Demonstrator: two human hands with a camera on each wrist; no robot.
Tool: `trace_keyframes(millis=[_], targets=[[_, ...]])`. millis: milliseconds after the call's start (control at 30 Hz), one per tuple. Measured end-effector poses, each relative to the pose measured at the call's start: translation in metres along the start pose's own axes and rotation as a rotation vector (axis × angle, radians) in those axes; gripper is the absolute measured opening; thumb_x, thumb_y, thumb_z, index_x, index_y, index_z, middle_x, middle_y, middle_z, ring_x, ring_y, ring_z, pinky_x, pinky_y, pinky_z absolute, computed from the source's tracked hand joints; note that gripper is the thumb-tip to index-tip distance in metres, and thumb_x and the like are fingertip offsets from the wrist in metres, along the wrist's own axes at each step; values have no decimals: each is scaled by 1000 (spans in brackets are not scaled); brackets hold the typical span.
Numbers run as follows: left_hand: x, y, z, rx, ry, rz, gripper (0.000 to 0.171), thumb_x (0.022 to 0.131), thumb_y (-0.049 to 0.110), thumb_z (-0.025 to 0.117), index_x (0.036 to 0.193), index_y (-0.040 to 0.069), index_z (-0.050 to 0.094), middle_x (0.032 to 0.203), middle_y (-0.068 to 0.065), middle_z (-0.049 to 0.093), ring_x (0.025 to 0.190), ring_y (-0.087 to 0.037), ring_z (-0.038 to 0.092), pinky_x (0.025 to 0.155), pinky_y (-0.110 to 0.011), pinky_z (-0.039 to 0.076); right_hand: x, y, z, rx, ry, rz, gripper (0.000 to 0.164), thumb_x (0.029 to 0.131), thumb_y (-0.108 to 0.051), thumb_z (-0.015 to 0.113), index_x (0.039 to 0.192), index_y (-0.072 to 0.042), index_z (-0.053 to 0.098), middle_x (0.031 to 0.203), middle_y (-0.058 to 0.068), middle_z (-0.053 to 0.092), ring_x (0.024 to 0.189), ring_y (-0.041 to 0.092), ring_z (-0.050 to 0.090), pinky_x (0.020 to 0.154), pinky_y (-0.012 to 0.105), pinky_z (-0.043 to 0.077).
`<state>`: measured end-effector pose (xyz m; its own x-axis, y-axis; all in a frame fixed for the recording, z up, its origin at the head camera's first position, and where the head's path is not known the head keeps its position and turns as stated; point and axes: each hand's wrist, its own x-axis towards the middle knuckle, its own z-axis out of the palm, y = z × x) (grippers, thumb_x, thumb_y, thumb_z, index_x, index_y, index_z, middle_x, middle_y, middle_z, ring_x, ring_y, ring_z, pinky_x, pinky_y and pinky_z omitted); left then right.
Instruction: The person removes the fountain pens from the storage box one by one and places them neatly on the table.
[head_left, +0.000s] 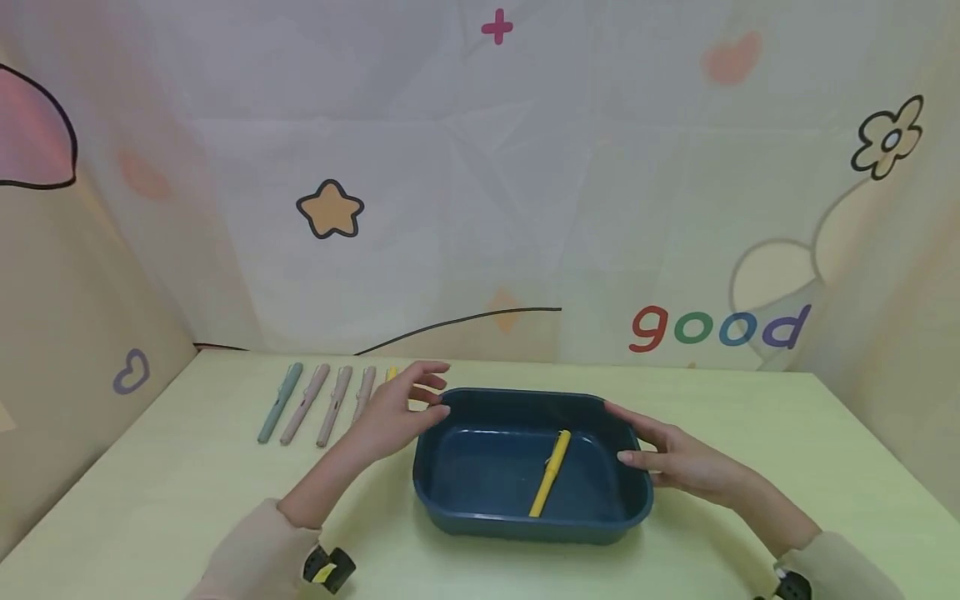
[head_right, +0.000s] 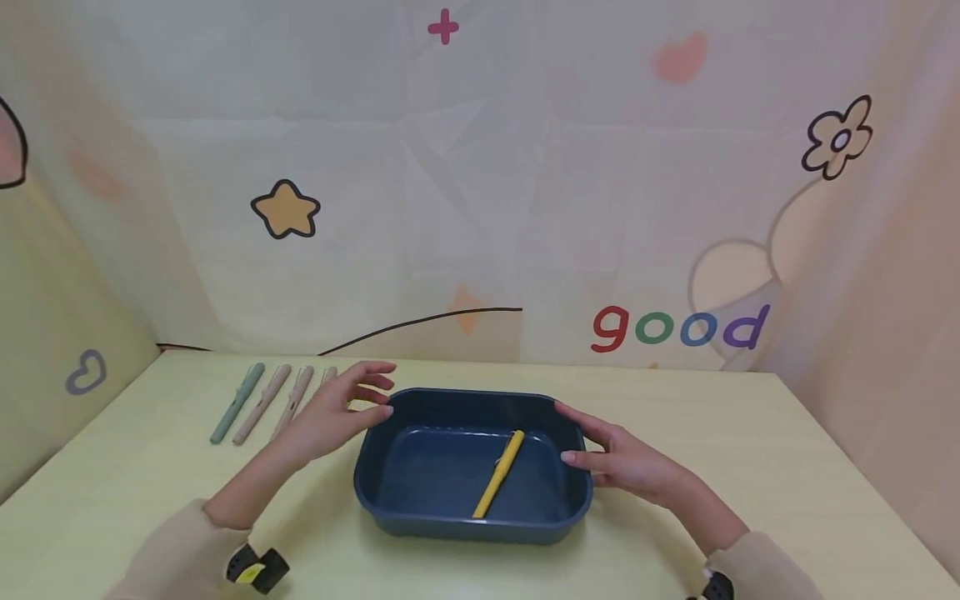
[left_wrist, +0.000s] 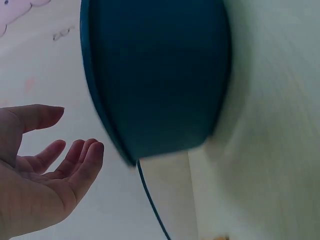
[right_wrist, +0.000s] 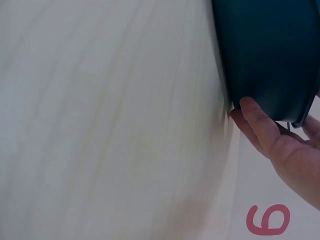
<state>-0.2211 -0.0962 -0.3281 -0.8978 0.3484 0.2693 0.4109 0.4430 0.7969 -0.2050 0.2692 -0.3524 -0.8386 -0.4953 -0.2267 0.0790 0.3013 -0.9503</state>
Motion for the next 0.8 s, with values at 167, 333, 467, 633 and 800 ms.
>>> trace_keyframes(millis=[167,333,467,633,800], targets=[[0,13,26,1,-79,36,44,84,6,62,125,6,48,110,-14,57,96,-24,58,74,-31,50,0,0,-1,13,-8,2,76,89,-19,58,147,-13,10,148,26,-4,122,36,38,86,41,48],[-1,21,49,33,-155,52,45,84,8,63,126,3,47,111,-15,56,96,-24,56,77,-34,49,0,1,0,26,-11,3,75,88,-19,59,147,-13,11,148,26,-3,119,30,42,86,41,48],[2,23,62,22,-203,51,46,84,8,63,126,2,46,113,-15,56,97,-24,55,80,-38,48,0,0,0,12,-7,7,76,88,-19,59,147,-13,11,148,26,-3,121,33,40,86,41,48],[6,29,76,14,-259,24,48,83,8,64,128,2,46,113,-14,55,98,-23,55,81,-32,47,-1,-1,-1,1,-4,11,75,89,-20,59,146,-12,11,148,27,-3,122,36,38,86,43,47],[11,34,85,16,-302,4,51,82,7,65,128,1,45,111,-13,55,97,-23,55,78,-28,47,0,-3,-1,-2,-21,2,73,90,-20,57,146,-12,11,148,27,-2,124,39,35,87,45,46]])
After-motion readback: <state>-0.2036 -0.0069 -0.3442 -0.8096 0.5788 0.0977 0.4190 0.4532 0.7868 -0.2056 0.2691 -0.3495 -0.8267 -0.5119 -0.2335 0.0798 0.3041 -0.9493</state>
